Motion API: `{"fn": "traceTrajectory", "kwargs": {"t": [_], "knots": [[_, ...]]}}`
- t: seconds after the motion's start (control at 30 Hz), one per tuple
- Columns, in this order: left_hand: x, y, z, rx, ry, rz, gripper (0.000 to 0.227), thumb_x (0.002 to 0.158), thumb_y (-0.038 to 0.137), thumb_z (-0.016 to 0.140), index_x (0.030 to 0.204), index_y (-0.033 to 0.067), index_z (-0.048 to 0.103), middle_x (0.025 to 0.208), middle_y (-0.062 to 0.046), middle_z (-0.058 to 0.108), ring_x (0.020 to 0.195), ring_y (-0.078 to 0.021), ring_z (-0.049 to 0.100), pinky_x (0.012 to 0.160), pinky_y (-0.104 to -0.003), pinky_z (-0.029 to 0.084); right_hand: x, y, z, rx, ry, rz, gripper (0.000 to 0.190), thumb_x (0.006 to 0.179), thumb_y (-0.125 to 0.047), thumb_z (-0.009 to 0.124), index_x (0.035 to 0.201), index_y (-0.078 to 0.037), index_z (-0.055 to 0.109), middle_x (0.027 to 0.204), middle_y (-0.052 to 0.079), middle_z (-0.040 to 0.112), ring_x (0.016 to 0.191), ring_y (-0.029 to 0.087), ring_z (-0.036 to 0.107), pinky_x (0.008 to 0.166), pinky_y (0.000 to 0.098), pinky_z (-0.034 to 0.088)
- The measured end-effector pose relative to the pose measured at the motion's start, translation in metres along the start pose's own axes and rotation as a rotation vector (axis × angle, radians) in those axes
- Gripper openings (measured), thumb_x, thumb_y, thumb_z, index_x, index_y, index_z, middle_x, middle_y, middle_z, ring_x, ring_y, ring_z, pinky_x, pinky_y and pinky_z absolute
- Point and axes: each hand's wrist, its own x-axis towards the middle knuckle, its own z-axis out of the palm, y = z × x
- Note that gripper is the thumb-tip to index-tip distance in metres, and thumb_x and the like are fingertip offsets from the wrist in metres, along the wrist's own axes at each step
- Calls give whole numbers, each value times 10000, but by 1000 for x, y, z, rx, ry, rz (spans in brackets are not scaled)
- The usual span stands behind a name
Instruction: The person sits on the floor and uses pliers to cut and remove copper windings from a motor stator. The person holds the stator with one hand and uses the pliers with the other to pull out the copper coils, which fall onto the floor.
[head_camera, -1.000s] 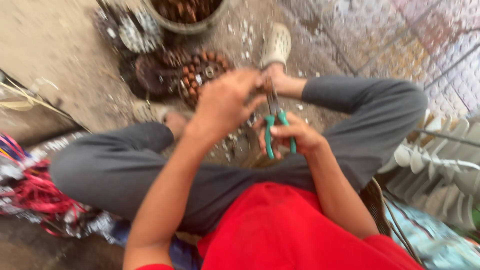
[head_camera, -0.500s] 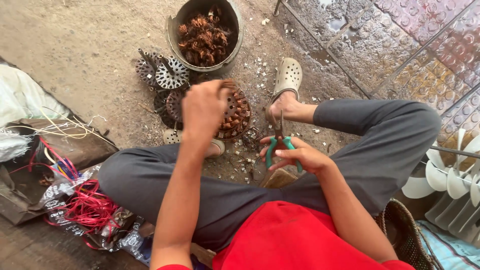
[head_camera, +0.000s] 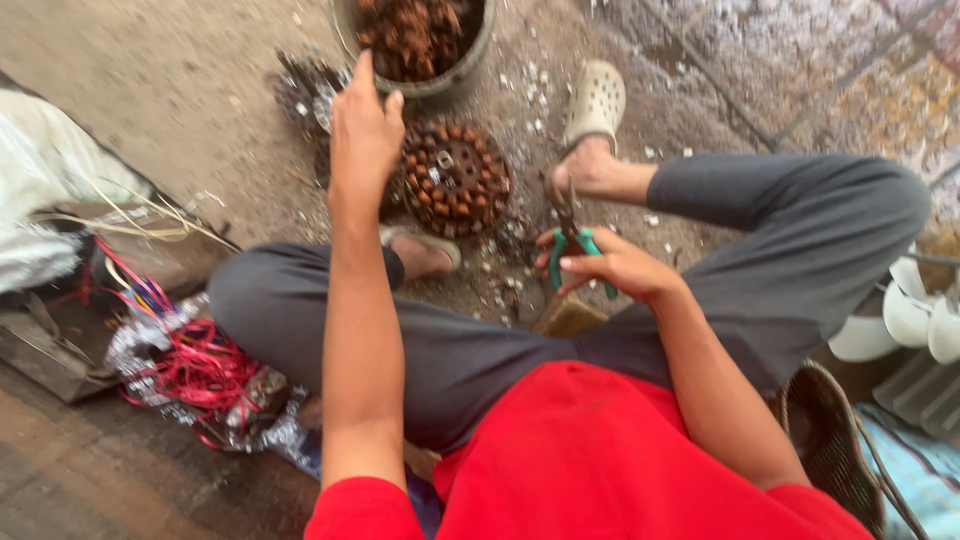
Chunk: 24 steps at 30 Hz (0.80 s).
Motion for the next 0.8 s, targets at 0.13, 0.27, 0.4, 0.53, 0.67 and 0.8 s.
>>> {"fn": "traceTrajectory", "kwargs": {"t": [0.13,0.27,0.4,0.53,0.67,0.8], "knots": [[-10,8,0,8,-162,-68,393,980,195,689,1312,-10,641,1103,-255,731,1038,-399,725,912,-470,562,4,2,3,-109,-105,142,459,949,-176,606,1367,7,563,1188,133,706,1092,233,681,846,395,630],[-19,25,1,109,-260,-137,364,973,257,684,1277,58,671,1097,-219,733,1009,-385,713,887,-500,538,8,2,17,-128,-212,211,423,969,-203,593,1320,32,591,1142,145,728,1028,242,712,789,378,646],[-22,32,-6,140,-299,-176,358,980,287,664,1276,86,667,1063,-182,753,972,-342,738,898,-501,533,19,0,26,-2,-215,230,409,977,-214,590,1286,54,589,1078,180,725,958,262,737,715,365,662],[-28,30,-9,163,-206,-55,325,982,273,688,1232,64,693,1051,-207,747,977,-384,719,857,-518,537,25,-4,21,170,-275,266,415,981,-210,600,1271,86,596,1053,216,723,968,281,744,669,366,650],[-30,23,-7,156,-174,-18,289,991,253,679,1210,68,708,1046,-204,749,971,-403,711,839,-534,536,34,-7,16,189,-305,292,426,990,-223,599,1261,105,595,1043,231,727,950,293,751,665,362,656],[-32,14,-1,174,-97,88,249,1003,234,671,1157,44,717,1005,-212,742,915,-417,709,769,-544,539,42,-9,14,194,-271,291,443,993,-233,595,1252,127,591,1032,238,726,923,305,760,630,361,662]]}}
